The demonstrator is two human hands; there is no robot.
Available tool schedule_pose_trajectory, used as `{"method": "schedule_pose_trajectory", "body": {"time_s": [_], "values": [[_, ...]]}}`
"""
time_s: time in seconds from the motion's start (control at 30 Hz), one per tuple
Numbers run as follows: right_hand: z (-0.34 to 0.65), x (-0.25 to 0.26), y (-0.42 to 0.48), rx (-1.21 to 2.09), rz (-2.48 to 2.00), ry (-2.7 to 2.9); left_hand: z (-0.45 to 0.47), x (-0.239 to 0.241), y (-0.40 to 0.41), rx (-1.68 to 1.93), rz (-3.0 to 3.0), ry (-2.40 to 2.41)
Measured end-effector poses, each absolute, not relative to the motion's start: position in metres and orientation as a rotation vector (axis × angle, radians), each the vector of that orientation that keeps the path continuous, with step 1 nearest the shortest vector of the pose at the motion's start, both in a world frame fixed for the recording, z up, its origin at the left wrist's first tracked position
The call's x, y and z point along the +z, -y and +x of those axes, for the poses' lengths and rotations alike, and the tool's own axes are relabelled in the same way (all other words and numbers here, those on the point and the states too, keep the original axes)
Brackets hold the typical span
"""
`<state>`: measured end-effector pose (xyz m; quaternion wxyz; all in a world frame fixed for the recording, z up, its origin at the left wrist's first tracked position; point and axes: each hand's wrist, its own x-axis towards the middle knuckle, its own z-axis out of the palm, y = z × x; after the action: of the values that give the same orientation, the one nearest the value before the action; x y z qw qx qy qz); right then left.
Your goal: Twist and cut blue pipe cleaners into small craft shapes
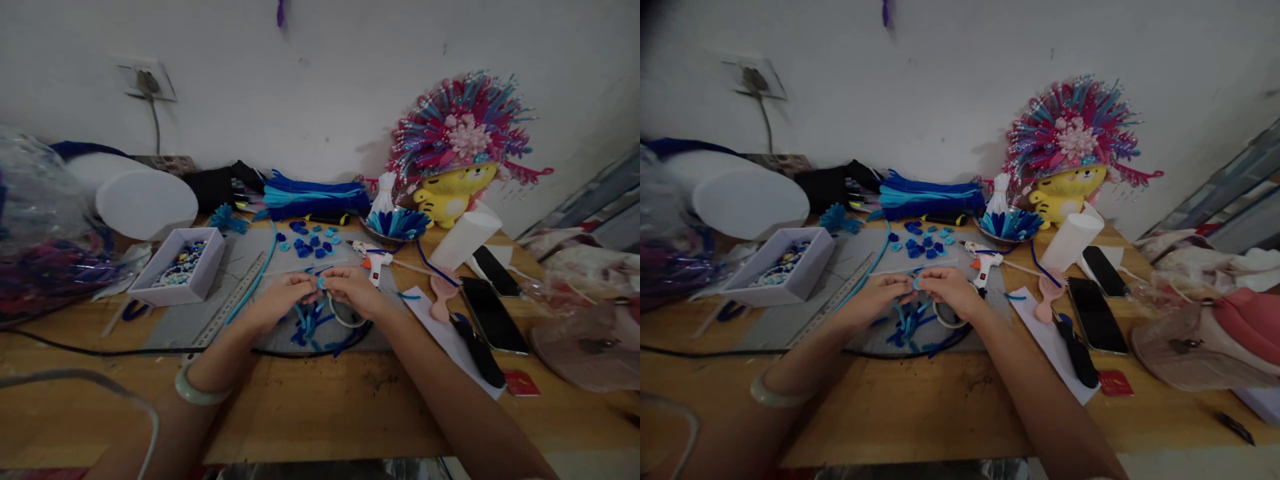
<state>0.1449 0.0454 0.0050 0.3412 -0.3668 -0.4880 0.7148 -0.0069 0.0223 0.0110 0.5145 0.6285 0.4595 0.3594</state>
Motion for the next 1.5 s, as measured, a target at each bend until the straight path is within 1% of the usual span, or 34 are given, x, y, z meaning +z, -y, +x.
{"method": "schedule_pose_trajectory", "body": {"time_s": [0.07, 0.17, 0.33, 0.43, 0.53, 0.67, 0.77, 0.83, 0.9, 0.97, 1.07, 1.13, 1.2, 1.23, 1.3, 1.37, 1.43, 1.5], "values": [[0.144, 0.008, -0.043, 1.897, -0.938, 1.285, -0.006, 0.013, -0.019, 0.869, 1.370, -1.002], [0.142, 0.009, -0.041, 1.933, -0.904, 1.237, -0.005, 0.014, -0.018, 0.885, 1.410, -1.021], [0.141, 0.006, -0.042, 1.993, -0.932, 1.021, -0.008, 0.006, -0.023, 1.037, 1.957, -1.492], [0.142, 0.004, -0.044, 2.070, -0.953, 0.920, -0.011, -0.002, -0.025, 0.933, 2.289, -1.506], [0.143, 0.004, -0.046, 2.125, -0.964, 0.864, -0.015, -0.006, -0.026, 0.833, 2.431, -1.421], [0.145, 0.005, -0.048, 2.205, -0.932, 0.811, -0.019, -0.006, -0.027, 0.880, 2.418, -1.378], [0.145, 0.005, -0.048, 2.242, -0.898, 0.820, -0.019, -0.004, -0.025, 0.997, 2.323, -1.365], [0.143, 0.004, -0.047, 2.208, -0.879, 0.874, -0.016, -0.003, -0.024, 1.098, 2.210, -1.392], [0.140, 0.001, -0.045, 2.078, -0.863, 0.993, -0.011, -0.003, -0.023, 1.182, 2.017, -1.418], [0.138, 0.000, -0.041, 1.816, -0.886, 1.203, -0.006, -0.003, -0.023, 1.220, 1.742, -1.366], [0.139, 0.000, -0.037, 1.232, -0.929, 1.708, -0.003, -0.005, -0.024, 1.180, 1.346, -1.185], [0.143, 0.002, -0.035, 0.870, -0.874, 2.058, -0.003, -0.008, -0.026, 1.112, 1.224, -1.113], [0.146, 0.004, -0.034, 0.667, -0.816, 2.261, -0.004, -0.010, -0.027, 1.061, 1.214, -1.093], [0.146, 0.004, -0.035, 0.652, -0.818, 2.280, -0.004, -0.011, -0.027, 1.059, 1.226, -1.101], [0.144, 0.003, -0.035, 0.804, -0.899, 2.112, -0.004, -0.013, -0.028, 1.113, 1.262, -1.151], [0.138, 0.001, -0.036, 1.147, -1.002, 1.736, -0.003, -0.013, -0.027, 1.246, 1.364, -1.253], [0.133, 0.000, -0.037, 1.510, -1.025, 1.317, -0.005, -0.013, -0.027, 1.348, 1.603, -1.365], [0.131, 0.000, -0.038, 1.806, -0.957, 1.000, -0.008, -0.012, -0.026, 1.326, 1.939, -1.441]]}}
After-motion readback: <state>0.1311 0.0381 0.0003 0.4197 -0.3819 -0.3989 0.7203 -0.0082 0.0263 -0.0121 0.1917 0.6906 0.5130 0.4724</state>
